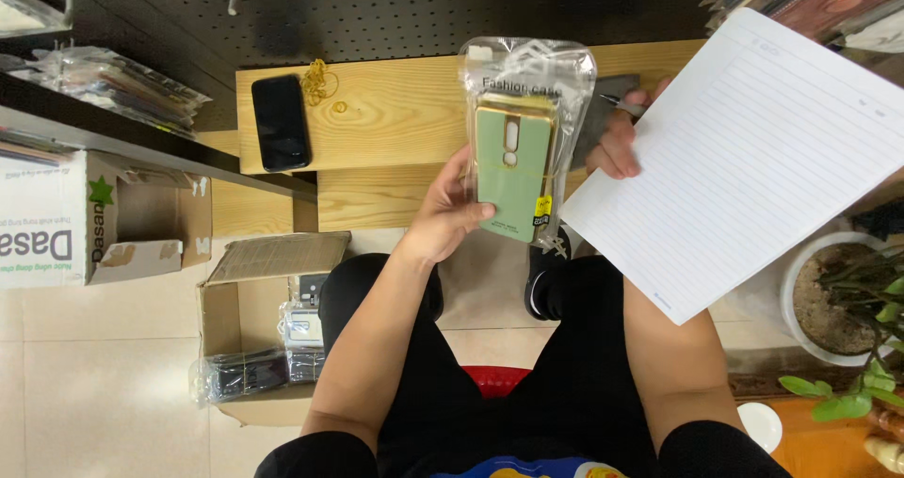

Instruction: The person wipes different phone cases one at a time with a cloth, writes notes on a piece of paper, and places the items into a box.

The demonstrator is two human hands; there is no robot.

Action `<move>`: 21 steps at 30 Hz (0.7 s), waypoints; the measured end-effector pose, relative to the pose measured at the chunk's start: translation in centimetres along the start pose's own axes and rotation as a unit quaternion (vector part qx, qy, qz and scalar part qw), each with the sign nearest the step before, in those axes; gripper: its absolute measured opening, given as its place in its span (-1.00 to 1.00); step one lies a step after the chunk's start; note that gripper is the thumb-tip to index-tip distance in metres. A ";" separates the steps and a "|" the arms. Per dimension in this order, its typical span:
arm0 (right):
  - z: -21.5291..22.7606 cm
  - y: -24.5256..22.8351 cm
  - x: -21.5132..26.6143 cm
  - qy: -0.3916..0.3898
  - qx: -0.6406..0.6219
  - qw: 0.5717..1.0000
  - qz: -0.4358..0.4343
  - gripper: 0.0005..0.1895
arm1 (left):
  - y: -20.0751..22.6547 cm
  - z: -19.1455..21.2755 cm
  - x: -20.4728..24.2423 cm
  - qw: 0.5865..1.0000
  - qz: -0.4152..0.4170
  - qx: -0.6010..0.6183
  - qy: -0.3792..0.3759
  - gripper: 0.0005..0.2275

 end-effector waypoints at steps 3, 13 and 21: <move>-1.4 0.7 -1.5 -0.029 0.023 0.999 -0.007 -0.21 | -0.4 0.3 -0.1 0.998 -0.047 0.027 -0.017 -0.14; -1.5 1.1 -1.1 -0.058 0.002 0.996 -0.070 -0.22 | 1.1 0.5 0.0 0.996 -0.087 0.011 0.004 -0.12; -4.4 3.6 -2.5 -0.067 0.033 0.997 -0.027 -0.35 | -0.4 1.3 -0.3 0.999 -0.046 0.023 0.008 -0.15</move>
Point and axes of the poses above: each hand's wrist, its own x-axis away from the middle knuckle, its own z-axis out of the back of the hand, y = z × x, the point moved 8 cm from there along -x, towards the middle knuckle, and after that the axes turned 9 degrees about -x, right-handed, at the moved point
